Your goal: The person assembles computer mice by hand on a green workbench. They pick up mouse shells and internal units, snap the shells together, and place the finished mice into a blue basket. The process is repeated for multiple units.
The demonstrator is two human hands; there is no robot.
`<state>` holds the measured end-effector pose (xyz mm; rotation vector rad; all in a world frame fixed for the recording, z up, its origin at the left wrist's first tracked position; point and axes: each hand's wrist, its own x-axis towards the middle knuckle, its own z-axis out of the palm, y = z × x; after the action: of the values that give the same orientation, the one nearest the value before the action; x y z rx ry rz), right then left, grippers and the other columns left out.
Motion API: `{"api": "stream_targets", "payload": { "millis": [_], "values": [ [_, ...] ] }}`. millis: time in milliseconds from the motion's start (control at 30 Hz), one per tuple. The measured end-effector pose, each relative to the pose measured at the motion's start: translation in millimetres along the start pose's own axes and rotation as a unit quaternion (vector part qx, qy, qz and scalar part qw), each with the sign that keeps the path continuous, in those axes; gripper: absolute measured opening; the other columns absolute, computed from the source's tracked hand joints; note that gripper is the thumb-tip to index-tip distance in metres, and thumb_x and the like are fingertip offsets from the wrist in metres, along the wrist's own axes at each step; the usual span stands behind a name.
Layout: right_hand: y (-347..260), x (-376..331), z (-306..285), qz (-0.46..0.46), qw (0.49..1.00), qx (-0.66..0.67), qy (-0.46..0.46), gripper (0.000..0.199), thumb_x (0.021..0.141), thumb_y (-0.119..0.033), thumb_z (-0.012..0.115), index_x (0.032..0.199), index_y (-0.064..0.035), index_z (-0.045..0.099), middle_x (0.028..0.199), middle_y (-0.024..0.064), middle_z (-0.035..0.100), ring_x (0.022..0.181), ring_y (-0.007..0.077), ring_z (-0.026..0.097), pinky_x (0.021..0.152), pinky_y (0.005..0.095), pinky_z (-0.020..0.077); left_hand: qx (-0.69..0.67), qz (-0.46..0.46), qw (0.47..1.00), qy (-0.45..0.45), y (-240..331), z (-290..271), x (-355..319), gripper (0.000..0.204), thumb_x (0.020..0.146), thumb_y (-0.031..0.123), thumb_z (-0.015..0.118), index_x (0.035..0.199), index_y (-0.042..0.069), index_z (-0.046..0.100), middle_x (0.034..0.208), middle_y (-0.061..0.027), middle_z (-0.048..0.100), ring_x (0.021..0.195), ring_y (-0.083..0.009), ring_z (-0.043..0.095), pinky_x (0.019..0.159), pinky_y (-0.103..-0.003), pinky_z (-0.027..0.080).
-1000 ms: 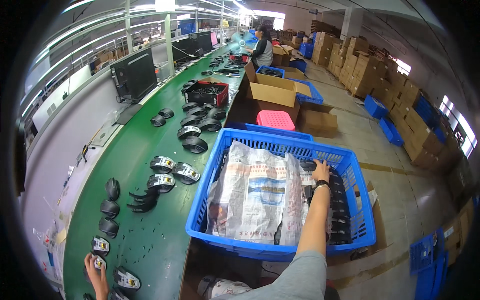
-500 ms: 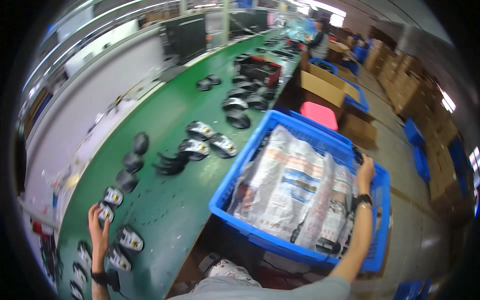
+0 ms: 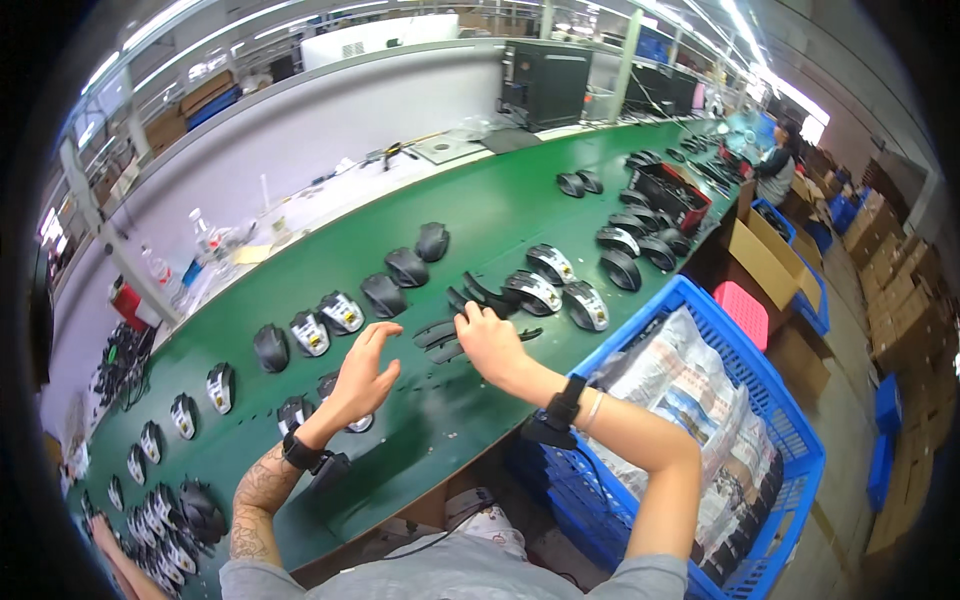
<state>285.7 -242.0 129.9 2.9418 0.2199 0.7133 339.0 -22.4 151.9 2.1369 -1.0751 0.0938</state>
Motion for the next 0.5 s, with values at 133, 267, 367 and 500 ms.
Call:
{"api": "stream_targets", "payload": {
  "millis": [133,267,367,500],
  "values": [
    [-18,6,35,0.016,0.991,0.103,-0.081,0.039,0.067,-0.020,0.074,0.092,0.0004,0.053,0.095,0.0124,0.050,0.086,0.0274,0.060,0.066,0.0366,0.0539,-0.027,-0.038,0.999,0.007,-25,-7,-16,0.041,0.076,0.008,0.056,0.114,-0.002,0.048,0.117,-0.0169,0.048,0.112,-0.0331,0.047,0.096,-0.039,0.038],
    [-16,13,0,0.101,0.969,0.205,-0.098,0.080,0.052,-0.041,0.085,0.111,0.0011,0.051,0.106,0.0139,0.049,0.097,0.0321,0.057,0.080,0.0397,0.0496,-0.069,-0.037,0.997,0.022,-38,-9,-25,0.043,0.078,0.012,0.061,0.116,-0.002,0.047,0.114,-0.0179,0.050,0.112,-0.0311,0.048,0.095,-0.038,0.039],
    [-18,13,-23,0.127,0.951,0.282,-0.012,0.073,0.051,-0.033,0.088,0.106,-0.0007,0.052,0.099,0.0102,0.051,0.087,0.0243,0.058,0.075,0.0335,0.0488,-0.159,-0.048,0.985,0.050,-39,0,-12,0.045,0.083,0.018,0.062,0.120,-0.001,0.045,0.113,-0.0170,0.052,0.106,-0.0279,0.053,0.089,-0.037,0.044],
    [-35,16,-35,0.118,0.886,0.446,-0.033,0.053,0.056,-0.015,0.085,0.094,-0.0037,0.049,0.085,0.0017,0.049,0.072,0.0087,0.051,0.065,0.0244,0.0467,-0.426,-0.122,0.895,0.044,-34,26,21,0.046,0.089,0.026,0.059,0.121,-0.002,0.043,0.114,-0.0149,0.054,0.095,-0.0223,0.059,0.079,-0.035,0.050]
  ]
}}
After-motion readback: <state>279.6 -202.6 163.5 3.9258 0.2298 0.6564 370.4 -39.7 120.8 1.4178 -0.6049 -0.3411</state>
